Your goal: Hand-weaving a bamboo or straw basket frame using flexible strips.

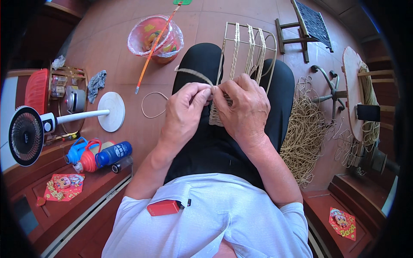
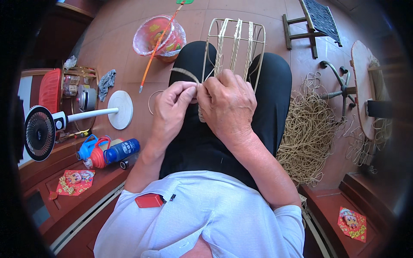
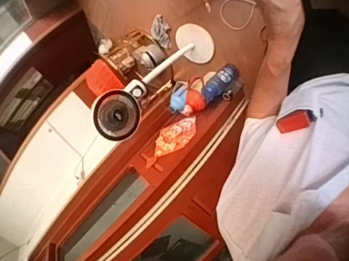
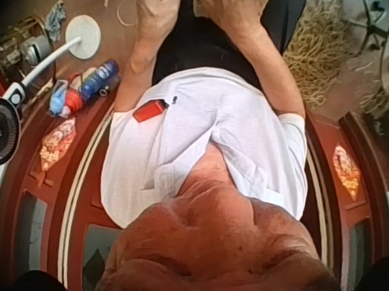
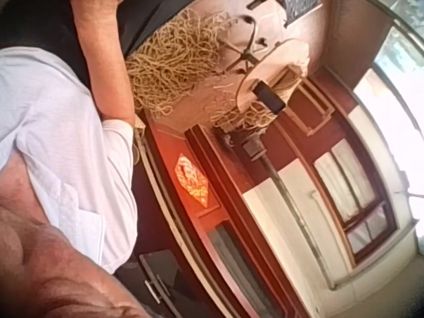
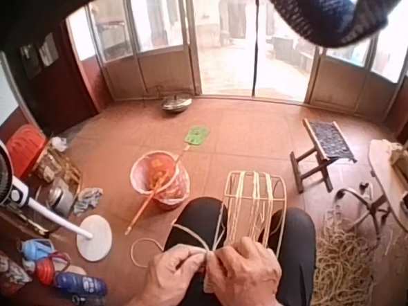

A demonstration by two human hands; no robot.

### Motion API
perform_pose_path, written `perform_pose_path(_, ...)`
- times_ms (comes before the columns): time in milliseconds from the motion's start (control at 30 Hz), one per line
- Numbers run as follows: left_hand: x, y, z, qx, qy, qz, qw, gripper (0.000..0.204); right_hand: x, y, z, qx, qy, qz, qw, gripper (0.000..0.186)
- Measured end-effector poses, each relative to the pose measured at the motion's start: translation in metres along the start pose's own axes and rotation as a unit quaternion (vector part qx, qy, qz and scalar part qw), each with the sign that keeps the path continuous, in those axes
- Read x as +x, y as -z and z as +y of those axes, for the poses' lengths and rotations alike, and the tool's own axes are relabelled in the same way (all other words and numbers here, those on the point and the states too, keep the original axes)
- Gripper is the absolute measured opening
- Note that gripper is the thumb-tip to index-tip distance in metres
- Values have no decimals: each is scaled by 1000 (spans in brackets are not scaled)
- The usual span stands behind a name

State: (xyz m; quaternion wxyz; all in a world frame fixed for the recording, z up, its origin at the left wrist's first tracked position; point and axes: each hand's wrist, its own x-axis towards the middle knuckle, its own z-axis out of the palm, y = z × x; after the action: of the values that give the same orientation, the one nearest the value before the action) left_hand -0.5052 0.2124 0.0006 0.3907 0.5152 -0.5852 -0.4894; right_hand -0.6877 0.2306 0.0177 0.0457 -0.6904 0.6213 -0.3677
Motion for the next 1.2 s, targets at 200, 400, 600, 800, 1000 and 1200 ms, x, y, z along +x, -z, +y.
perform_pose_path(200,13,-8,4,-45,23,-10,999,21,0,2,1,3,-9,-13,1000,21)
perform_pose_path(400,26,-7,0,-136,76,-54,986,17,0,3,0,10,-10,-25,1000,18)
perform_pose_path(600,23,-4,1,-240,162,-109,951,21,3,18,7,77,-28,-43,996,16)
perform_pose_path(800,28,4,-4,-297,181,-190,918,23,12,30,15,45,40,-101,993,21)
perform_pose_path(1000,18,-6,0,-117,79,-73,987,15,4,34,19,-21,114,-122,986,7)
perform_pose_path(1200,24,-13,13,265,-363,36,893,18,-7,71,43,-114,108,-135,978,6)
